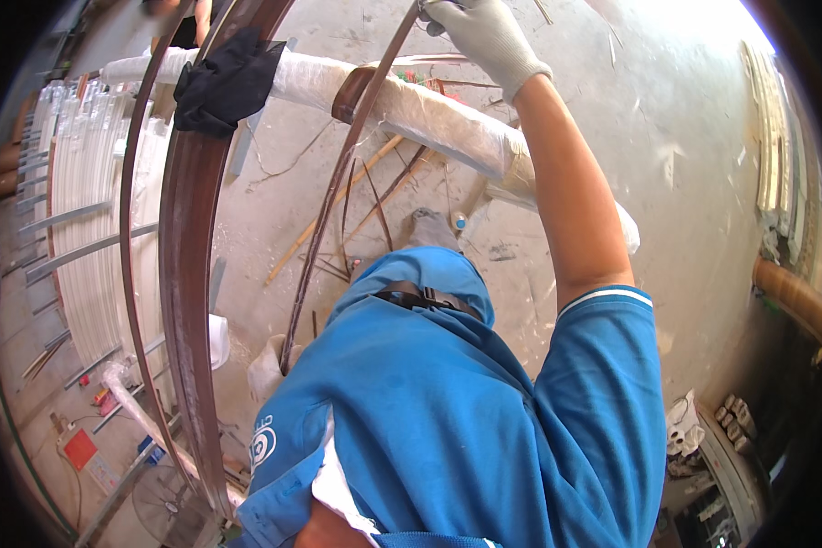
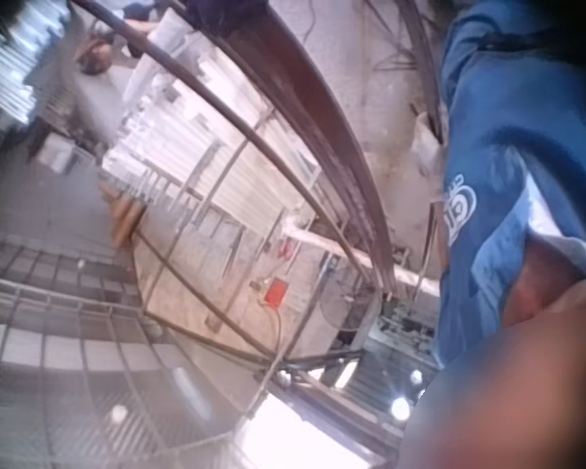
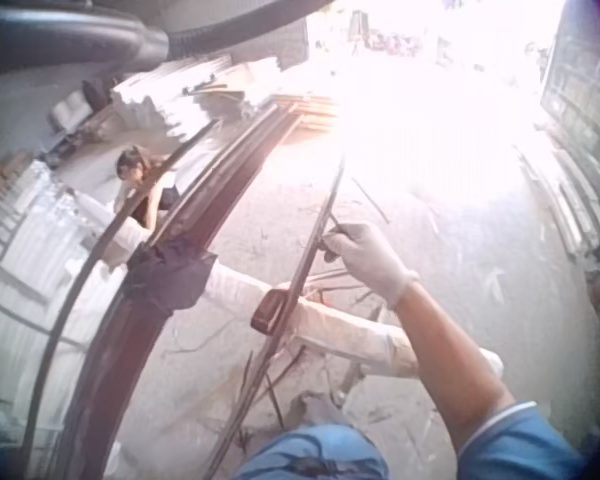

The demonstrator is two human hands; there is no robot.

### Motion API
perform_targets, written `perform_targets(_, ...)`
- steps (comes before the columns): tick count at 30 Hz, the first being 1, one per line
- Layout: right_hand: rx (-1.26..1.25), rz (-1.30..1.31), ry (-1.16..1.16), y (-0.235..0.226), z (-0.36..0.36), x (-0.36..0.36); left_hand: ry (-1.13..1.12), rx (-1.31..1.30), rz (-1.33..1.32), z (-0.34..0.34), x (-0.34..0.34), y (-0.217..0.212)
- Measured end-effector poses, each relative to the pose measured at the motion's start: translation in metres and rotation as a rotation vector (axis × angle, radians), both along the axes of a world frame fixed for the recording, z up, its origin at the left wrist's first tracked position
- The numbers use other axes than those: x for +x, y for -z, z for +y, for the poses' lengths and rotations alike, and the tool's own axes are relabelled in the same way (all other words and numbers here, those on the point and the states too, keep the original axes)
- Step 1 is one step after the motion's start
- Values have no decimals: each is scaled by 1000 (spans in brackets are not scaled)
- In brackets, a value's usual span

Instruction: The person scrapes a long curved wooden strip with a small handheld tool, removing thin shavings along its length. The person holds the strip with one hand and scrapes with the other, occasionally repositioning the strip to continue the work.

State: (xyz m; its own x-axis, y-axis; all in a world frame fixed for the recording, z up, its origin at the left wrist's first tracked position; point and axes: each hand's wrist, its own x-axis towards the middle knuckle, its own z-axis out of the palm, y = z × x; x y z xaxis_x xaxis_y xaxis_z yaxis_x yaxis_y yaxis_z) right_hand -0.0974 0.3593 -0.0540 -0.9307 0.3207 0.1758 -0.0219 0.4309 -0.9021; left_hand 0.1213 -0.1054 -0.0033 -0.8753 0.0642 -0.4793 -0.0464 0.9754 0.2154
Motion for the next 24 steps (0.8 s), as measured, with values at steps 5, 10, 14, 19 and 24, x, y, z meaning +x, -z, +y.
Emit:
perform_targets(5, 171, -69, 8, -11, 0, 5, 2, -18, 3, 0, 3, 1)
perform_targets(10, 127, -176, 65, -27, -3, -3, 29, -57, 58, -1, 7, 6)
perform_targets(14, 123, -241, 123, -35, -11, -6, 25, -70, 25, -3, 12, 9)
perform_targets(19, 546, 76, 168, -32, -18, -7, -113, -89, -121, -8, 5, 11)
perform_targets(24, 607, -1, 263, -28, 3, -6, -61, 9, -59, -4, 4, -1)
